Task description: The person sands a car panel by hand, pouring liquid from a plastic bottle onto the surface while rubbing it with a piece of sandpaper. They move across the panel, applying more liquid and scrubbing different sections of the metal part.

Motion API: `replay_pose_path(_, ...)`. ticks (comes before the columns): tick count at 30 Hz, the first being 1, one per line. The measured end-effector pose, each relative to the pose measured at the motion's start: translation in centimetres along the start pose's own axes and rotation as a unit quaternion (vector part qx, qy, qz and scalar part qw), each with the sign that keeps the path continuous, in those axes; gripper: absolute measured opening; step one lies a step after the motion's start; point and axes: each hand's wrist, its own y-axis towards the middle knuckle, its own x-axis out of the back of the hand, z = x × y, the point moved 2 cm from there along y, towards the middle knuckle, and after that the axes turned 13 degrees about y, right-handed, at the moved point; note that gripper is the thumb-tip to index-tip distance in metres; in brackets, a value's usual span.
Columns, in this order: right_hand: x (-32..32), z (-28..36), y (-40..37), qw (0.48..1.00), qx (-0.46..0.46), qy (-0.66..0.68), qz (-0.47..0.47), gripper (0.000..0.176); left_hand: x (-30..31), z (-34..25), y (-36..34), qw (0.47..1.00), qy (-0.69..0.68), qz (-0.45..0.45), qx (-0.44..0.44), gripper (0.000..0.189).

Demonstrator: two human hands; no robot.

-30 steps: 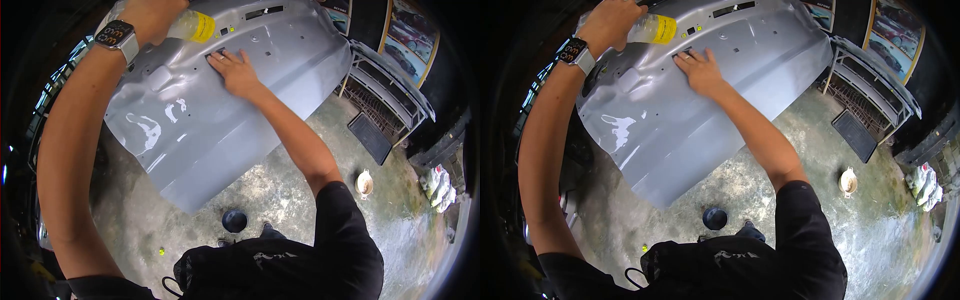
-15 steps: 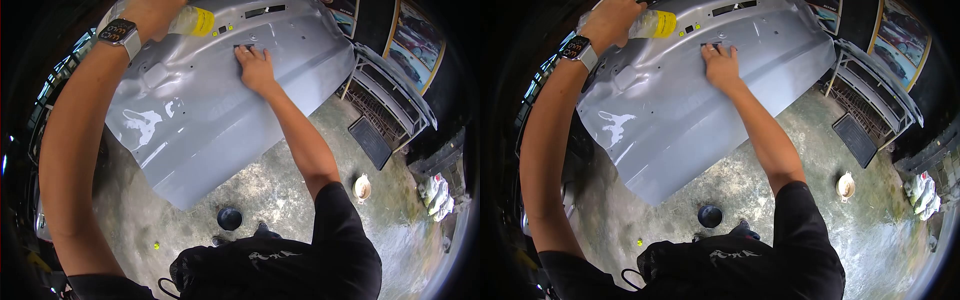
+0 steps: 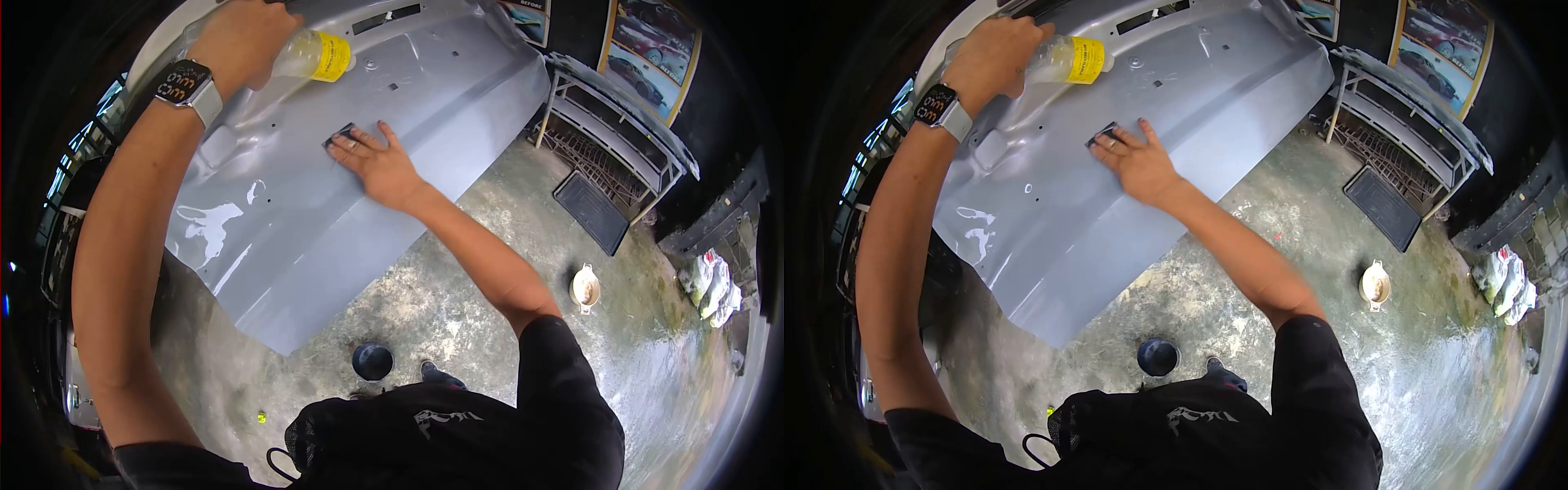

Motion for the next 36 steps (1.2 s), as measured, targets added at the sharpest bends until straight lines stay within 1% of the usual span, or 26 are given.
replay_pose_path(1,0.8,-2.5,-0.1,0.997,-0.070,-0.014,-0.003,0.065,0.1,0.0,0.0,1.000,-0.002,-0.029,0.000,0.090)
replay_pose_path(2,1.6,-5.7,-0.2,0.990,-0.136,-0.027,-0.002,0.066,1.6,0.2,-0.7,1.000,-0.003,-0.026,0.001,0.090)
replay_pose_path(3,2.0,-8.9,-0.7,0.981,-0.189,-0.012,-0.031,0.067,4.5,0.5,-2.3,1.000,-0.026,0.001,-0.005,0.059)
replay_pose_path(4,1.8,-8.7,-0.3,0.983,-0.183,-0.011,-0.030,0.067,6.0,0.9,-3.3,0.999,-0.047,0.026,-0.007,0.029)
replay_pose_path(6,1.6,-7.6,-0.5,0.975,-0.220,-0.018,-0.015,0.060,5.0,1.1,-2.9,0.999,-0.034,0.036,-0.006,0.029)
replay_pose_path(8,0.3,-2.0,-0.3,0.993,-0.110,-0.042,-0.007,0.057,5.6,0.8,-2.8,0.999,-0.022,0.035,-0.008,0.029)
replay_pose_path(9,-0.3,0.2,-0.6,0.998,-0.056,-0.019,-0.030,0.055,6.8,0.5,-3.6,1.000,-0.015,-0.007,0.017,0.030)
replay_pose_path(10,0.2,-0.1,-0.9,0.997,-0.062,-0.021,-0.031,0.055,7.6,0.2,-3.9,0.998,-0.008,-0.050,0.041,0.030)
replay_pose_path(11,0.9,-0.8,-1.0,0.999,-0.050,0.001,-0.001,0.060,7.3,0.4,-3.0,0.998,-0.008,-0.054,0.039,0.030)
replay_pose_path(12,1.6,-1.6,-1.0,0.999,-0.035,0.022,0.030,0.065,6.2,1.0,-1.7,0.999,-0.014,-0.029,0.010,0.030)
replay_pose_path(13,1.8,-4.2,-1.2,0.995,-0.077,-0.050,0.032,0.067,5.4,1.3,-0.9,1.000,-0.021,-0.001,-0.017,0.031)
replay_pose_path(15,2.7,-11.1,-2.1,0.975,-0.220,-0.027,0.031,0.069,5.1,1.5,-1.0,1.000,-0.024,-0.009,-0.009,0.032)
replay_pose_path(16,4.3,-12.4,-2.2,0.960,-0.276,-0.012,0.043,0.069,5.0,1.6,-1.0,0.999,-0.026,-0.021,-0.002,0.033)
replay_pose_path(18,3.7,-12.2,-2.0,0.956,-0.291,-0.009,0.032,0.068,4.7,1.8,-1.0,0.999,-0.024,-0.030,-0.003,0.034)
replay_pose_path(20,1.9,-7.6,-1.2,0.978,-0.199,-0.047,0.030,0.066,4.6,2.6,-0.6,0.999,-0.019,-0.046,0.001,0.035)
replay_pose_path(22,0.3,-2.4,-0.9,0.997,-0.071,-0.039,0.003,0.062,4.5,2.8,-0.5,0.998,-0.025,-0.049,-0.005,0.035)
replay_pose_path(24,1.2,-2.3,-0.3,0.999,-0.040,-0.018,0.032,0.062,4.6,3.0,-1.1,0.999,-0.024,-0.032,-0.001,0.034)
replay_pose_path(26,1.2,-7.3,0.2,0.994,-0.099,-0.038,-0.003,0.063,4.2,3.0,-2.4,0.999,-0.029,-0.010,0.008,0.033)
replay_pose_path(27,2.0,-9.5,0.4,0.986,-0.162,-0.046,-0.008,0.065,3.8,2.9,-3.2,0.999,-0.030,-0.012,0.007,0.033)
replay_pose_path(29,3.0,-7.5,1.2,0.987,-0.158,-0.022,0.021,0.066,2.3,2.8,-4.1,0.999,-0.030,-0.011,0.012,0.033)
replay_pose_path(30,3.2,-6.4,1.4,0.986,-0.160,-0.003,0.044,0.067,0.3,2.3,-4.0,1.000,-0.013,-0.001,0.020,0.061)
replay_pose_path(31,1.6,-3.7,1.2,0.995,-0.096,0.009,0.032,0.066,-0.9,2.1,-4.0,1.000,0.004,0.008,0.026,0.091)
replay_pose_path(32,0.6,-0.3,1.1,1.000,-0.023,0.007,-0.003,0.057,-0.9,2.0,-4.3,1.000,0.004,0.009,0.027,0.091)
replay_pose_path(33,-0.4,1.9,0.6,1.000,0.022,0.004,-0.014,0.056,-0.9,1.8,-4.7,0.999,-0.001,0.022,0.028,0.091)
replay_pose_path(34,-0.1,2.5,0.0,1.000,0.020,0.005,-0.013,0.056,-0.9,1.6,-5.1,0.999,-0.006,0.036,0.030,0.092)
replay_pose_path(36,0.8,2.8,-0.8,0.996,0.066,0.055,0.027,0.061,-1.2,1.3,-6.2,0.999,0.003,0.033,0.020,0.092)
